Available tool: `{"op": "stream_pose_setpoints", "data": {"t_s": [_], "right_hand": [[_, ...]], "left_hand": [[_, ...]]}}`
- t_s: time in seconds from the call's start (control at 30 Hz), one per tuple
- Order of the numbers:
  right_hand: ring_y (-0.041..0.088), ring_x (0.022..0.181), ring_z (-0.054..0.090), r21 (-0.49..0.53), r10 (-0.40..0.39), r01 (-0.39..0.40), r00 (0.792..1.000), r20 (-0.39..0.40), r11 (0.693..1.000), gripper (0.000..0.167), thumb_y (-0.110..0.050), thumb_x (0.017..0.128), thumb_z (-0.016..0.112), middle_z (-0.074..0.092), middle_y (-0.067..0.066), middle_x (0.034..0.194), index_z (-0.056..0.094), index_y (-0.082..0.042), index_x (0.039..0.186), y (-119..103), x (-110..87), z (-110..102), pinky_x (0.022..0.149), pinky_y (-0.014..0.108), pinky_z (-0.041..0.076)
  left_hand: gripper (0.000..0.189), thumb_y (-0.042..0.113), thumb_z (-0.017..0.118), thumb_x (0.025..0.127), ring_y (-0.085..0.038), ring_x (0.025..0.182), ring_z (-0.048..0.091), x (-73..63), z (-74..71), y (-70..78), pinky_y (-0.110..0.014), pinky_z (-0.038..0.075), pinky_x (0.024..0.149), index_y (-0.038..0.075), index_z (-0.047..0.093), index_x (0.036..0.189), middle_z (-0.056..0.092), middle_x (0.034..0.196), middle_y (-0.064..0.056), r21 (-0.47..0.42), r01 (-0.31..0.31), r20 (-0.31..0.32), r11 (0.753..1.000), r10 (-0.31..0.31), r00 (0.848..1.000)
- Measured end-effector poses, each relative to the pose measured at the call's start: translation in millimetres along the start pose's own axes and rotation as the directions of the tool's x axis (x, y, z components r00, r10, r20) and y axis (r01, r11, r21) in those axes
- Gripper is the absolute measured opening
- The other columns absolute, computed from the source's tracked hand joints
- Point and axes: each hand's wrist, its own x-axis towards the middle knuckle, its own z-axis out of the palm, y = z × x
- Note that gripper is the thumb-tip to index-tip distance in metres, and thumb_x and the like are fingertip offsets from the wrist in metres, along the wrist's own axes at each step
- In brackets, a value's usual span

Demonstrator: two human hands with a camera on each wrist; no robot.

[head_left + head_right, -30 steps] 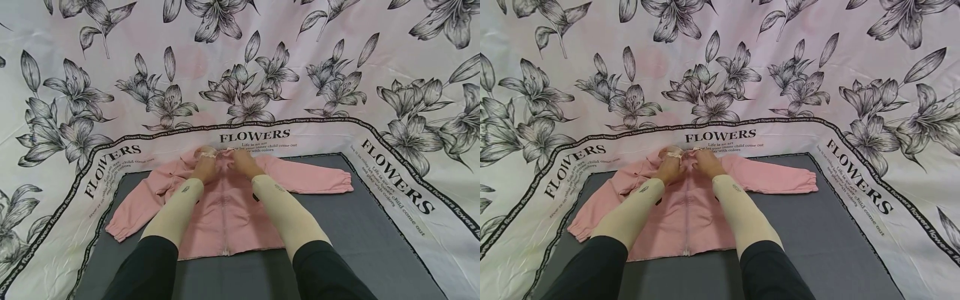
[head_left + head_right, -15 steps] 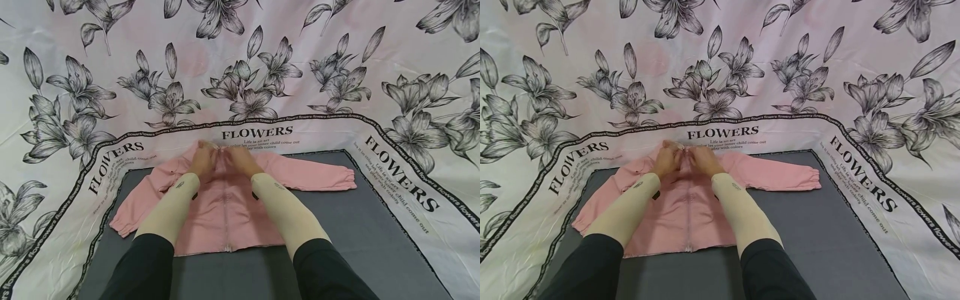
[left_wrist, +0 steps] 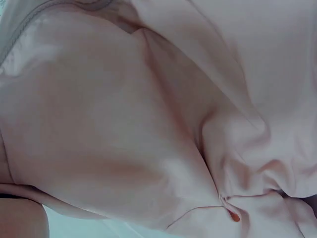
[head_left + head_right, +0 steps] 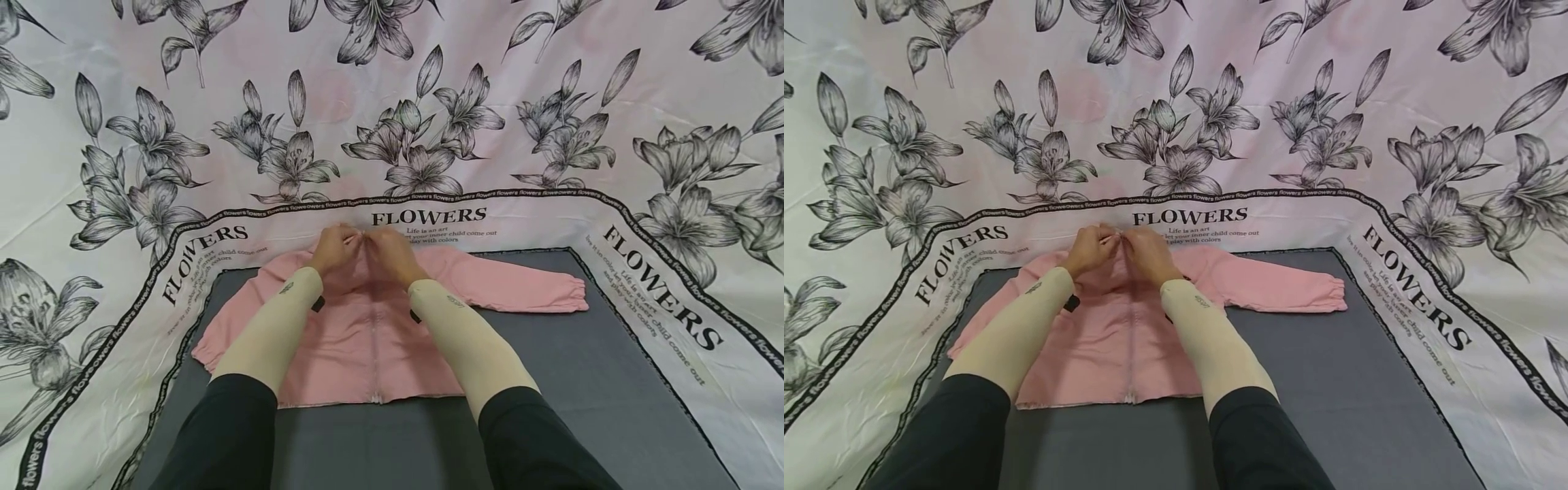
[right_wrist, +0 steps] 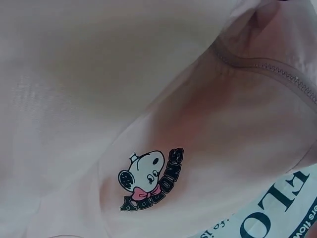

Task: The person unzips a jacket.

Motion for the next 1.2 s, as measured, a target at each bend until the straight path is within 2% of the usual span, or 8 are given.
{"op": "stream_pose_setpoints", "data": {"t_s": [0.3,0.43,0.57,0.73,0.83,0.97,1.07,1.2], "right_hand": [[0.036,0.1,0.073,-0.015,-0.072,0.071,0.991,-0.109,0.997,0.019,-0.009,0.108,0.067,0.076,0.018,0.106,0.077,-0.001,0.121,-1,-2.4,-4,0.089,0.048,0.062],[0.037,0.104,0.072,-0.06,-0.08,0.077,0.996,-0.044,0.995,0.022,-0.005,0.108,0.064,0.076,0.019,0.109,0.076,-0.001,0.126,-3,-2.2,-9,0.093,0.048,0.061],[0.034,0.097,0.071,-0.003,-0.001,0.001,0.998,0.057,1.0,0.026,-0.016,0.115,0.052,0.074,0.015,0.105,0.075,-0.004,0.115,-5,-0.8,-9,0.089,0.047,0.06],[0.033,0.095,0.067,0.1,0.112,-0.126,0.984,0.137,0.987,0.038,-0.027,0.118,0.043,0.07,0.015,0.105,0.071,-0.005,0.106,-6,-3.5,-8,0.087,0.05,0.058],[0.035,0.112,0.07,0.122,0.143,-0.165,0.974,0.173,0.979,0.041,-0.029,0.117,0.041,0.073,0.019,0.129,0.07,-0.011,0.14,-6,-7.0,-8,0.1,0.052,0.058],[0.035,0.105,0.072,0.017,0.064,-0.069,0.977,0.206,0.997,0.037,-0.019,0.115,0.042,0.076,0.019,0.121,0.073,-0.006,0.131,-7,-13.8,-9,0.096,0.051,0.06],[0.034,0.088,0.069,-0.128,-0.091,0.117,0.977,0.194,0.985,0.026,-0.007,0.111,0.049,0.073,0.014,0.094,0.07,-0.002,0.097,-9,-19.6,-11,0.082,0.048,0.06],[0.031,0.089,0.07,-0.163,-0.173,0.207,0.964,0.204,0.965,0.019,-0.001,0.106,0.057,0.073,0.01,0.093,0.072,-0.004,0.096,-12,-24.0,-14,0.083,0.044,0.06]], "left_hand": [[0.028,0.013,0.062,0.107,-0.036,0.103,0.078,-5.5,-14.2,54.2,-0.046,0.062,0.091,0.001,0.087,0.103,0.083,0.107,-0.018,0.073,0.102,-0.022,0.992,-0.1,0.995],[0.035,0.01,0.062,0.105,-0.026,0.069,0.06,-3.8,-15.5,64.7,-0.035,0.048,0.069,0.004,0.075,0.074,0.066,0.066,-0.009,0.088,0.151,-0.087,0.985,-0.143,0.986],[0.039,0.008,0.061,0.103,-0.023,0.063,0.047,-1.4,-17.7,69.4,-0.033,0.039,0.064,0.006,0.064,0.064,0.052,0.058,-0.002,0.083,0.18,-0.146,0.98,-0.167,0.975],[0.041,0.009,0.059,0.103,-0.031,0.071,0.059,3.3,-21.9,73.9,-0.044,0.047,0.083,0.008,0.067,0.063,0.059,0.06,-0.005,0.101,0.194,-0.213,0.976,-0.17,0.962],[0.044,0.012,0.058,0.104,-0.036,0.084,0.067,6.8,-27.1,77.9,-0.058,0.042,0.101,0.012,0.06,0.059,0.057,0.06,-0.003,0.111,0.217,-0.236,0.97,-0.186,0.954],[0.049,0.016,0.061,0.105,-0.036,0.092,0.067,11.0,-34.0,82.5,-0.062,0.035,0.105,0.017,0.049,0.058,0.05,0.058,0.001,0.088,0.246,-0.259,0.965,-0.216,0.941],[0.053,0.018,0.061,0.108,-0.037,0.088,0.063,12.7,-38.5,85.1,-0.059,0.033,0.103,0.017,0.045,0.058,0.043,0.056,0.001,0.072,0.253,-0.274,0.965,-0.224,0.935],[0.049,0.02,0.058,0.109,-0.037,0.093,0.062,14.1,-43.3,88.4,-0.059,0.035,0.102,0.014,0.048,0.062,0.049,0.063,-0.002,0.066,0.289,-0.298,0.955,-0.257,0.919]]}}
